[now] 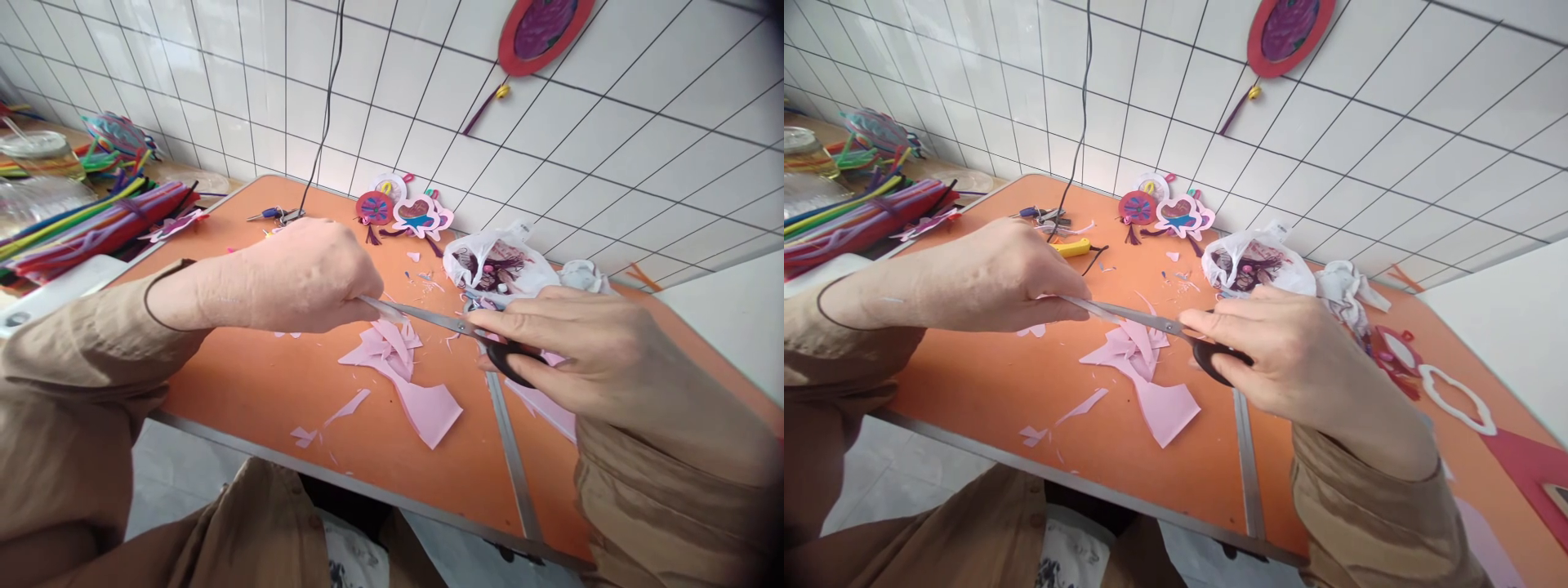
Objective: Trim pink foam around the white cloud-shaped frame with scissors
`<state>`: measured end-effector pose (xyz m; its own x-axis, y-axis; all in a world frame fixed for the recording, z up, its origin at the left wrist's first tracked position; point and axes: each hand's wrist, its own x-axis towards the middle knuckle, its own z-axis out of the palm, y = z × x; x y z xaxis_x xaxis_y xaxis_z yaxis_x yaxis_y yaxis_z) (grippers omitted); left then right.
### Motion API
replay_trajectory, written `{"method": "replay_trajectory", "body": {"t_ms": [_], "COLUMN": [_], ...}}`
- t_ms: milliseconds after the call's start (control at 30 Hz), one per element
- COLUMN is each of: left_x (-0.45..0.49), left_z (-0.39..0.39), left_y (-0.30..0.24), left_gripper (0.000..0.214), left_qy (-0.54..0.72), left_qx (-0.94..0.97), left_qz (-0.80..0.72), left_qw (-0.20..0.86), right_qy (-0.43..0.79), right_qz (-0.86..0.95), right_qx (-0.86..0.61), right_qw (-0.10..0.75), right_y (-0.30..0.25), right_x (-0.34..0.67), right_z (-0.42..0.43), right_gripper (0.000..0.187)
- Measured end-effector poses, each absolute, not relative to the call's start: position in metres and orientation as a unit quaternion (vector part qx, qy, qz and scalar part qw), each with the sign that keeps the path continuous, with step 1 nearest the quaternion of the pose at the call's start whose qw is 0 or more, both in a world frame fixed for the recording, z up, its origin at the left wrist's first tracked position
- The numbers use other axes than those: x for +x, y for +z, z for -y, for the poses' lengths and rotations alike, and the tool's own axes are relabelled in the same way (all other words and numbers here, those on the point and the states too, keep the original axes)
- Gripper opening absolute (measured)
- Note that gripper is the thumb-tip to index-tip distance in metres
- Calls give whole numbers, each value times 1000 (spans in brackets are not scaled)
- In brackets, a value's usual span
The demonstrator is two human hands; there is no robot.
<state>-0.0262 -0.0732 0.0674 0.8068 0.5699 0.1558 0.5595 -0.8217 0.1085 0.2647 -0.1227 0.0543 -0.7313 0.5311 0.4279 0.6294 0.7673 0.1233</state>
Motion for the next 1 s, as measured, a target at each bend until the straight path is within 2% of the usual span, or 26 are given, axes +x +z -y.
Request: {"method": "replay_trajectory", "body": {"t_ms": [200, 467, 700, 1000], "left_x": [-27, -27, -30, -32], "left_z": [71, 67, 61, 55], "left_y": [70, 77, 82, 82], "left_gripper": [40, 44, 32, 45], "left_qy": [138, 165, 194, 219], "left_qx": [950, 936, 912, 893], "left_qz": [-265, -247, -264, -238], "left_qw": [87, 190, 245, 312], "right_qy": [-133, -51, -49, -47], "right_qz": [922, 907, 895, 898], "right_qx": [-302, -330, -339, -328], "right_qw": [203, 257, 286, 288], "right_y": [53, 60, 56, 61], "right_x": [264, 265, 275, 273], "right_z": [120, 121, 116, 115], "right_gripper": [29, 20, 20, 19]}}
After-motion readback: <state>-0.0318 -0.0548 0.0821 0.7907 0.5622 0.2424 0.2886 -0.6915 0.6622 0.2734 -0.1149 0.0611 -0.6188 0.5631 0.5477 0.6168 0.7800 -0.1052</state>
